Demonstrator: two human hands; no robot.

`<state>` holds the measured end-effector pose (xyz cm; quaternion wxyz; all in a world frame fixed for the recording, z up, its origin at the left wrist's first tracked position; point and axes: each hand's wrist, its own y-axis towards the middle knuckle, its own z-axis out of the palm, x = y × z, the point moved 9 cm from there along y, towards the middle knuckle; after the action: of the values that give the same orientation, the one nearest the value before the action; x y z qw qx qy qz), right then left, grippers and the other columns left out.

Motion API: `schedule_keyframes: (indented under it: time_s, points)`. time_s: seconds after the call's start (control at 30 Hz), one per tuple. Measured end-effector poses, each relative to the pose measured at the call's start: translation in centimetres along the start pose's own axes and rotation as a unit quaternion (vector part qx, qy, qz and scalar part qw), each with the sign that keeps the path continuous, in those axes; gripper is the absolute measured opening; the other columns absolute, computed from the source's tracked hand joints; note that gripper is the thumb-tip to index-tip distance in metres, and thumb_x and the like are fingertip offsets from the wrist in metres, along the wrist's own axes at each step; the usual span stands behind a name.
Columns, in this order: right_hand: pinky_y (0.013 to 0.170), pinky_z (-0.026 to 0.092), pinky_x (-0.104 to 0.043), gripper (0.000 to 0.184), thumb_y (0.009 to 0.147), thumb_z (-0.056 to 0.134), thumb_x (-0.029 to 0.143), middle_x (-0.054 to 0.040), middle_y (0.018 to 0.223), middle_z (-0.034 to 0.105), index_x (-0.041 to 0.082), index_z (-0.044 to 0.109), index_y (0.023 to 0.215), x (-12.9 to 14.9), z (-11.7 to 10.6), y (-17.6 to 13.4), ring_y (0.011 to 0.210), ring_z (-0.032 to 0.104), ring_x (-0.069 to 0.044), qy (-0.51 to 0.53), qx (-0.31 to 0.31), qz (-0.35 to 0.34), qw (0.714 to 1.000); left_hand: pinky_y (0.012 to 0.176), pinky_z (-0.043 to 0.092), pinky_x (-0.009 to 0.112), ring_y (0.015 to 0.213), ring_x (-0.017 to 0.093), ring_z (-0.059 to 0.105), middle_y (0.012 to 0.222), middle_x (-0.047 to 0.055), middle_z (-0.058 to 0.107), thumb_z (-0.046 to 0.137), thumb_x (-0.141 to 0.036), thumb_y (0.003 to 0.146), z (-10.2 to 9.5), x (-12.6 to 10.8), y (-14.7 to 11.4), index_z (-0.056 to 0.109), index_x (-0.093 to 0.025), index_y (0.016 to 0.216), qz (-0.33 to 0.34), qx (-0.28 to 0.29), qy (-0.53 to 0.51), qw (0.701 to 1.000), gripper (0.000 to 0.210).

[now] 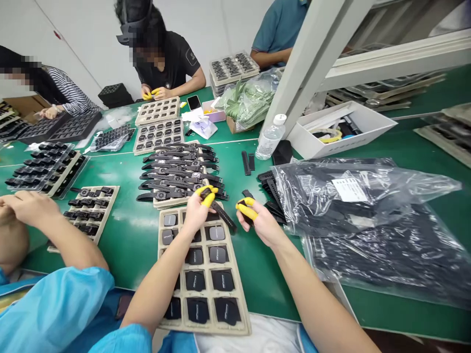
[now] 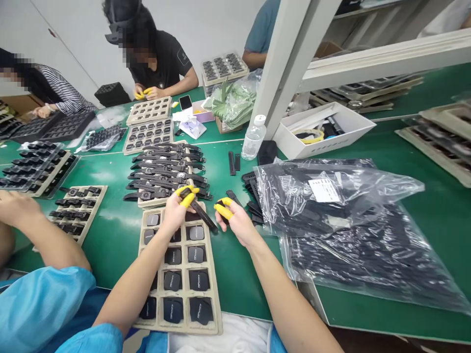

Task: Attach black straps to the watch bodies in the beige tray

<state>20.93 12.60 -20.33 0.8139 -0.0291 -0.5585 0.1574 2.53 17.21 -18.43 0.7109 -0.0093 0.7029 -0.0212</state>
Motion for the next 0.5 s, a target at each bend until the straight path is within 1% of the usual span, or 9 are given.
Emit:
schedule_keyframes:
  time_s: [0.03, 0.07, 0.1, 0.13, 0.17, 0.2, 0.27, 0.33, 0.5]
  points:
    - [0.045, 0.034, -0.023, 0.038, 0.086, 0.075, 0.054, 0.0048, 0.064, 0.060, 0.021, 0.057, 0.095, -0.1, 0.5, 0.0, 0.046, 0.044, -0.009, 0.007, 0.004, -0.007, 1.000, 0.060, 0.064, 0.028, 0.082, 0.019, 0.075, 0.122, 0.012, 0.075, 0.071, -0.039, 0.090, 1.3, 0.1, -0.4, 0.064, -0.018, 0.128, 0.018, 0.041, 0.041, 0.998, 0.044]
    - [0.044, 0.034, -0.023, 0.038, 0.087, 0.074, 0.054, 0.0052, 0.063, 0.059, 0.021, 0.057, 0.094, -0.3, 1.1, -0.1, 0.045, 0.043, -0.009, 0.013, 0.016, -0.005, 1.000, 0.072, 0.067, 0.031, 0.093, 0.021, 0.075, 0.125, 0.012, 0.074, 0.068, -0.032, 0.092, 2.4, -0.2, -1.0, 0.067, -0.019, 0.130, 0.053, 0.077, 0.087, 0.992, 0.040]
    - [0.043, 0.033, -0.022, 0.038, 0.087, 0.074, 0.054, 0.0057, 0.062, 0.058, 0.021, 0.056, 0.093, -0.7, 1.8, -0.2, 0.044, 0.042, -0.009, 0.021, 0.032, 0.001, 0.999, 0.086, 0.066, 0.036, 0.106, 0.023, 0.073, 0.129, 0.011, 0.073, 0.063, -0.024, 0.092, 3.4, -0.6, -1.5, 0.068, -0.020, 0.131, 0.096, 0.110, 0.138, 0.980, 0.039]
    - [0.042, 0.032, -0.022, 0.038, 0.087, 0.073, 0.054, 0.0060, 0.061, 0.058, 0.021, 0.055, 0.091, -1.1, 2.4, -0.3, 0.043, 0.041, -0.008, 0.028, 0.048, 0.010, 0.998, 0.100, 0.062, 0.040, 0.118, 0.024, 0.070, 0.134, 0.011, 0.070, 0.057, -0.016, 0.092, 4.3, -1.0, -2.1, 0.068, -0.021, 0.134, 0.143, 0.141, 0.191, 0.961, 0.043]
    - [0.042, 0.031, -0.021, 0.037, 0.087, 0.073, 0.053, 0.0063, 0.060, 0.057, 0.021, 0.054, 0.090, -1.5, 2.9, -0.5, 0.042, 0.040, -0.008, 0.033, 0.060, 0.020, 0.997, 0.109, 0.057, 0.043, 0.128, 0.024, 0.065, 0.139, 0.010, 0.068, 0.052, -0.010, 0.091, 5.0, -1.3, -2.5, 0.067, -0.022, 0.136, 0.185, 0.166, 0.235, 0.940, 0.049]
    - [0.041, 0.031, -0.021, 0.036, 0.086, 0.073, 0.052, 0.0064, 0.059, 0.057, 0.021, 0.054, 0.088, -1.7, 3.2, -0.6, 0.041, 0.040, -0.008, 0.037, 0.069, 0.028, 0.997, 0.115, 0.053, 0.044, 0.132, 0.024, 0.062, 0.141, 0.010, 0.065, 0.048, -0.006, 0.088, 5.4, -1.5, -2.8, 0.066, -0.023, 0.138, 0.214, 0.184, 0.264, 0.923, 0.055]
    - [0.040, 0.029, -0.021, 0.035, 0.086, 0.073, 0.049, 0.0067, 0.056, 0.056, 0.021, 0.053, 0.086, -2.1, 3.6, -0.7, 0.040, 0.038, -0.007, 0.044, 0.080, 0.039, 0.995, 0.115, 0.052, 0.042, 0.132, 0.022, 0.061, 0.141, 0.010, 0.064, 0.043, -0.002, 0.086, 5.8, -1.7, -3.1, 0.064, -0.024, 0.142, 0.244, 0.211, 0.290, 0.901, 0.063]
    - [0.039, 0.026, -0.021, 0.033, 0.085, 0.073, 0.047, 0.0073, 0.054, 0.054, 0.021, 0.053, 0.084, -2.0, 3.5, -0.7, 0.039, 0.035, -0.007, 0.060, 0.082, 0.045, 0.994, 0.112, 0.054, 0.040, 0.129, 0.021, 0.062, 0.138, 0.010, 0.065, 0.042, -0.002, 0.089, 5.8, -2.0, -3.1, 0.063, -0.024, 0.143, 0.261, 0.226, 0.296, 0.891, 0.062]
    - [0.039, 0.022, -0.020, 0.030, 0.083, 0.075, 0.042, 0.0087, 0.051, 0.048, 0.021, 0.054, 0.084, -1.8, 3.2, -0.6, 0.039, 0.030, -0.007, 0.113, 0.064, 0.056, 0.990, 0.111, 0.054, 0.039, 0.129, 0.021, 0.062, 0.137, 0.011, 0.064, 0.043, -0.008, 0.097, 5.7, -2.6, -3.2, 0.061, -0.021, 0.141, 0.279, 0.229, 0.298, 0.884, 0.050]
